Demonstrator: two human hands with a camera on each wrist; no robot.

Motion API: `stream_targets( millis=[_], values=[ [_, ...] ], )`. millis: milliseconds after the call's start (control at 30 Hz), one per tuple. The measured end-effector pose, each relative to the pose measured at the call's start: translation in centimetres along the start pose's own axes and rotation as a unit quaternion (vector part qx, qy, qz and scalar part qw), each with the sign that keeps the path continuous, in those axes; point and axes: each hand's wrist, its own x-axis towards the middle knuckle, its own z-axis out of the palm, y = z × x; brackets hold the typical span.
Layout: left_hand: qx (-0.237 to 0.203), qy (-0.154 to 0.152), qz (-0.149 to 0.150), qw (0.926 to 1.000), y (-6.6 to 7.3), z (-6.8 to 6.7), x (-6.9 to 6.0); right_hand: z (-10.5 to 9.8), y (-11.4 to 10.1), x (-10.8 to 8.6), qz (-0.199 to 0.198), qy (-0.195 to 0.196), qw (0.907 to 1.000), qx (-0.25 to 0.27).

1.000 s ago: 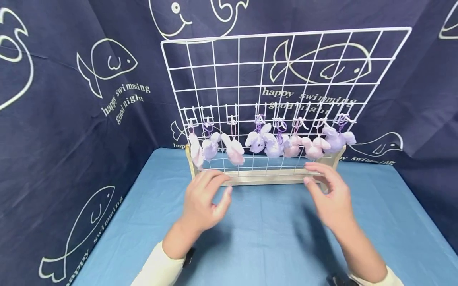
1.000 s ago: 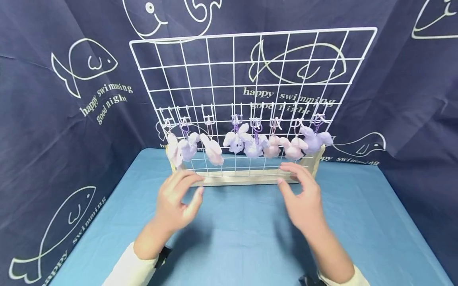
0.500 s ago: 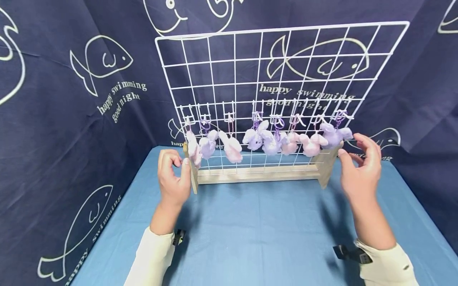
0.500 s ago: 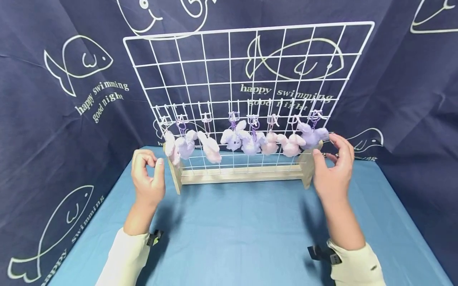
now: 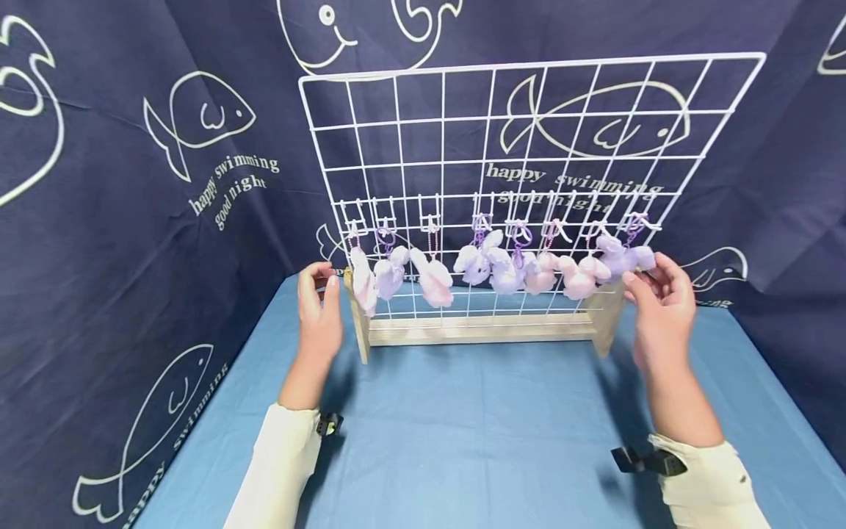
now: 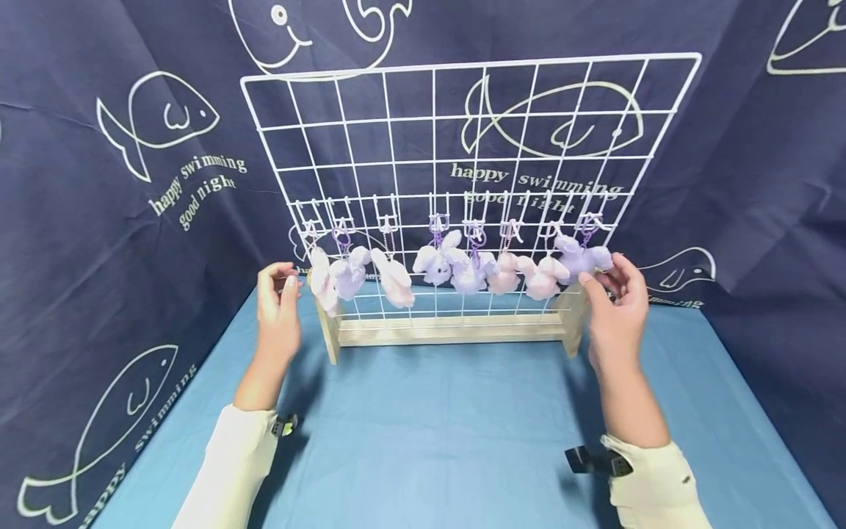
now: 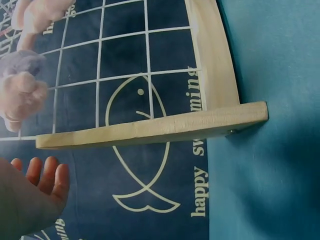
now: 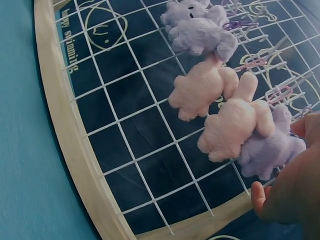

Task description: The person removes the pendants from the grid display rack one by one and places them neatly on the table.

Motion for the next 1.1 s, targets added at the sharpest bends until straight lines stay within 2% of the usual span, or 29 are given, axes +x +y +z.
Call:
stream_targets(
  millis=[67,167,300,433,600,767,933,1033,1100],
  values=[
    [-0.011,-0.019,-0.011,0.9997,-0.3,0.3,0.5,0.2,0.2,0.1,0.004,-0.007,0.9997,0.023],
    [-0.024,-0.041,-0.029,0.9985,-0.7,0.9,1.2,0.5,0.3,0.2,0.010,-0.017,0.9994,0.028],
    [-0.017,-0.051,-0.046,0.9975,-1.2,1.9,1.9,0.6,0.2,0.3,0.028,-0.011,0.9993,0.021],
    [-0.029,-0.036,-0.043,0.9980,-1.8,3.0,2.4,0.7,0.1,0.4,0.025,-0.012,0.9996,0.002],
    [-0.096,-0.017,-0.036,0.9946,-2.7,4.3,2.8,0.8,-0.1,0.2,0.010,-0.026,0.9992,-0.027],
    [-0.146,0.009,-0.008,0.9893,-3.5,5.2,2.8,0.8,-0.3,-0.1,-0.012,-0.035,0.9977,-0.057],
    [-0.152,0.034,0.014,0.9877,-3.8,5.6,2.8,0.8,-0.7,-0.2,-0.026,-0.049,0.9958,-0.073],
    [-0.151,0.035,0.019,0.9878,-3.9,5.7,2.7,0.7,-1.3,-0.3,-0.018,-0.037,0.9973,-0.060],
    [-0.154,0.033,0.022,0.9873,-3.9,5.8,2.6,0.6,-2.0,-0.4,-0.003,-0.029,0.9990,-0.033]
  ],
)
